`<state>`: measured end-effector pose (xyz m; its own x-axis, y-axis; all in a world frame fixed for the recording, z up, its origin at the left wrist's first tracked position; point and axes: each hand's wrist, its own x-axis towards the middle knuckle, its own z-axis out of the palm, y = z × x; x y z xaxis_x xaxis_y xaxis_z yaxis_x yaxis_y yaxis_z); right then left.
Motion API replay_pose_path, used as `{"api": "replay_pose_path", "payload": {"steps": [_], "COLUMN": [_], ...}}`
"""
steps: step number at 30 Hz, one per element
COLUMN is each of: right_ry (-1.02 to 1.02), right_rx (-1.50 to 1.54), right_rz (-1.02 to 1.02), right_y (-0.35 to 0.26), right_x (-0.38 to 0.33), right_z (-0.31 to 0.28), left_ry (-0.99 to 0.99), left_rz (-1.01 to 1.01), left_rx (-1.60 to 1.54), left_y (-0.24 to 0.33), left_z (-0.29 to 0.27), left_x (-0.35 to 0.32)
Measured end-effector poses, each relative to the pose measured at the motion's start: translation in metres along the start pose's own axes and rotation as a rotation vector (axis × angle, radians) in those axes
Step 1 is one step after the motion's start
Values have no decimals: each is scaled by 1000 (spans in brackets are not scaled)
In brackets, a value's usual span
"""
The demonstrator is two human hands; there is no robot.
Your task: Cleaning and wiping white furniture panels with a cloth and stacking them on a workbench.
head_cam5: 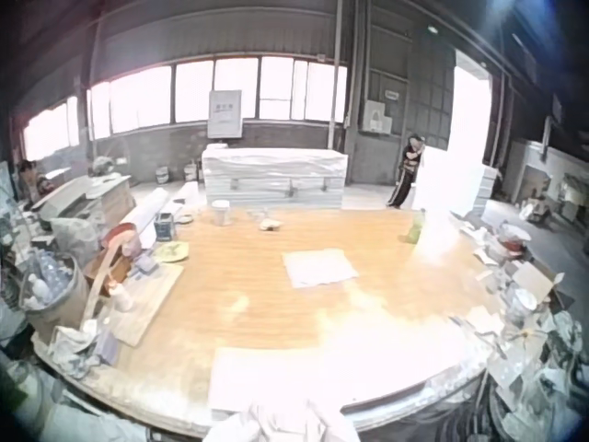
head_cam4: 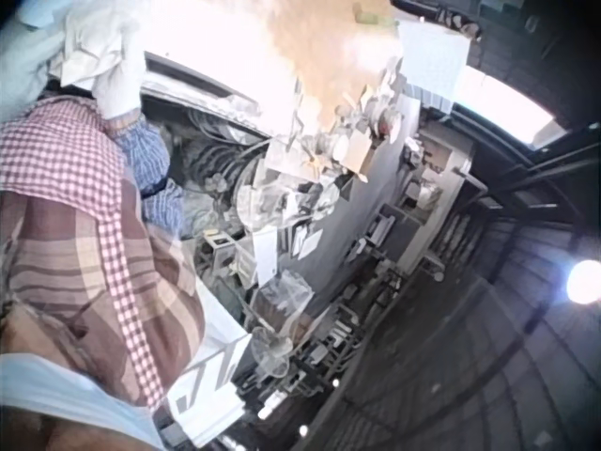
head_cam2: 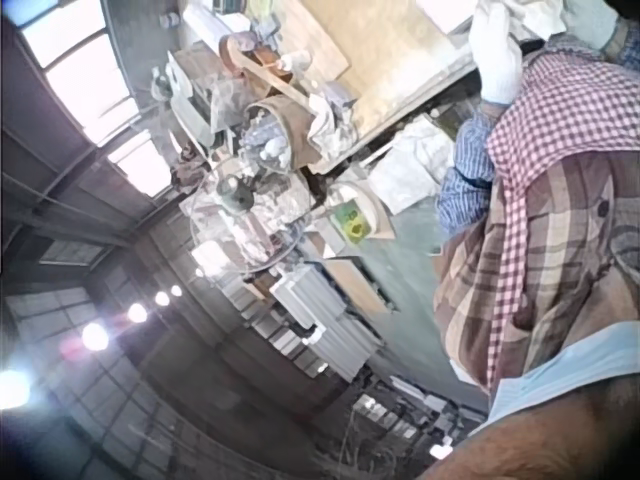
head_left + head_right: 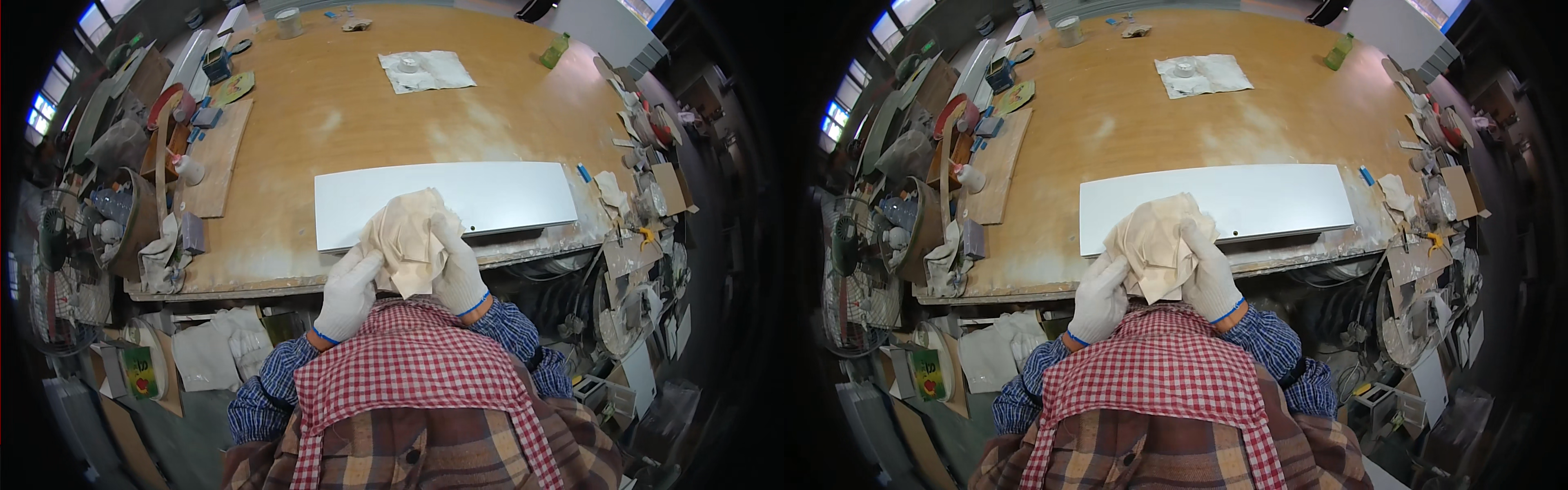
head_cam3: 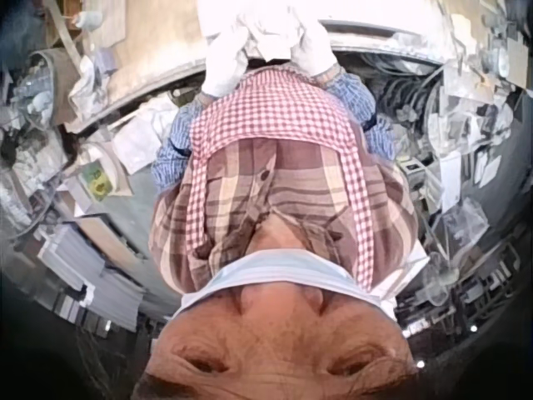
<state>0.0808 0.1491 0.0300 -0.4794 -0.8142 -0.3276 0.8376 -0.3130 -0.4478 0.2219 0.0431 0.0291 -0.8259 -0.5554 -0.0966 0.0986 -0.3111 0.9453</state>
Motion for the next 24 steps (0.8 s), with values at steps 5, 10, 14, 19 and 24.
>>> {"api": "replay_pose_path", "payload": {"steps": [5,10,14,19,24], "right_ry": [-109,24,638,253,-276], "right_rx": [155,-1814,-1555,-2322,-2019], "right_rz": [49,-931,-1114,-1016,-1278], "right_y": [-9,-49,-127,-131,-6], "right_x": [-6,-10,-12,40,67], "right_z": [-5,-36,-64,-94,-13], "left_ry": [-50,200,402,474,273], "left_rz": [-164,-65,198,-32,-170], "left_rx": [-71,80,577,685,660], "left_y": [6,8,8,-20,-31], "left_z": [8,-6,-57,-92,-112], "left_x": [9,6,14,58,74]}}
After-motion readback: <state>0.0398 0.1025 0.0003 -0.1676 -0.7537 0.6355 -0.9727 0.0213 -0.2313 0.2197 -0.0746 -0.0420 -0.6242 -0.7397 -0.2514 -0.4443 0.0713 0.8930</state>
